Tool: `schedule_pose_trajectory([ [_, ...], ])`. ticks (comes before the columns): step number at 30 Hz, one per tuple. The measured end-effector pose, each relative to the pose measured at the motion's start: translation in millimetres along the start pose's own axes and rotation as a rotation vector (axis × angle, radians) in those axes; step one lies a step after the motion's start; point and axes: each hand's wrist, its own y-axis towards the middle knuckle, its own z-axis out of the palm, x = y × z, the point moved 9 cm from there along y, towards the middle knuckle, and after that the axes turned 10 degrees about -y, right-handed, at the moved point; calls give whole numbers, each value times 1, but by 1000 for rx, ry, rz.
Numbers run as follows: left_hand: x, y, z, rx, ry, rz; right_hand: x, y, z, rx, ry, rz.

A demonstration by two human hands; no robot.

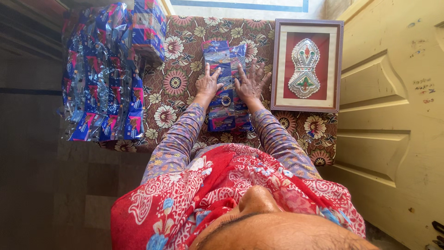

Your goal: The person wraps multiple small rectangular items in blue and pink patterned paper. They fold the paper around each item, apply tape to seal the edges, and use scissors to trim excess paper. The wrapped items are stacked on a floral-patterned surface.

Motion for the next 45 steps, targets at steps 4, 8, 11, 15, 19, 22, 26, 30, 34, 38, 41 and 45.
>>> schedule_pose_trajectory([
  [4,1,-1,0,-14,-11,2,-4,0,6,15,-1,21],
  [8,0,-1,1,0,-16,-8,-6,3,9,39,18,42],
  [11,-1,-3,-2,-6,-8,-16,-9,5,18,149,2,65],
  [15,-1,-4,-3,1,-22,-23,-11,10,21,166,86,106],
  [19,0,-4,-1,-5,-28,-22,-13,17,27,194,210,171],
  [22,-1,-1,-3,-33,-46,1,-20,16,38,290,281,214],
  [26,0,-12,-16,-142,-264,60,-30,9,33,213,397,165],
  [30,-1,-49,-7,-40,-419,78,-51,-19,32,120,383,147],
  [34,-18,-88,-3,-40,-327,186,-57,-47,29,11,346,49],
  [38,-20,-103,-6,-129,-330,206,-47,-72,26,-60,310,-44],
  [41,-7,-105,5,-111,-407,144,-37,-90,30,-45,343,-65],
  [45,43,-117,11,-138,-527,47,-41,-116,40,18,512,43],
])
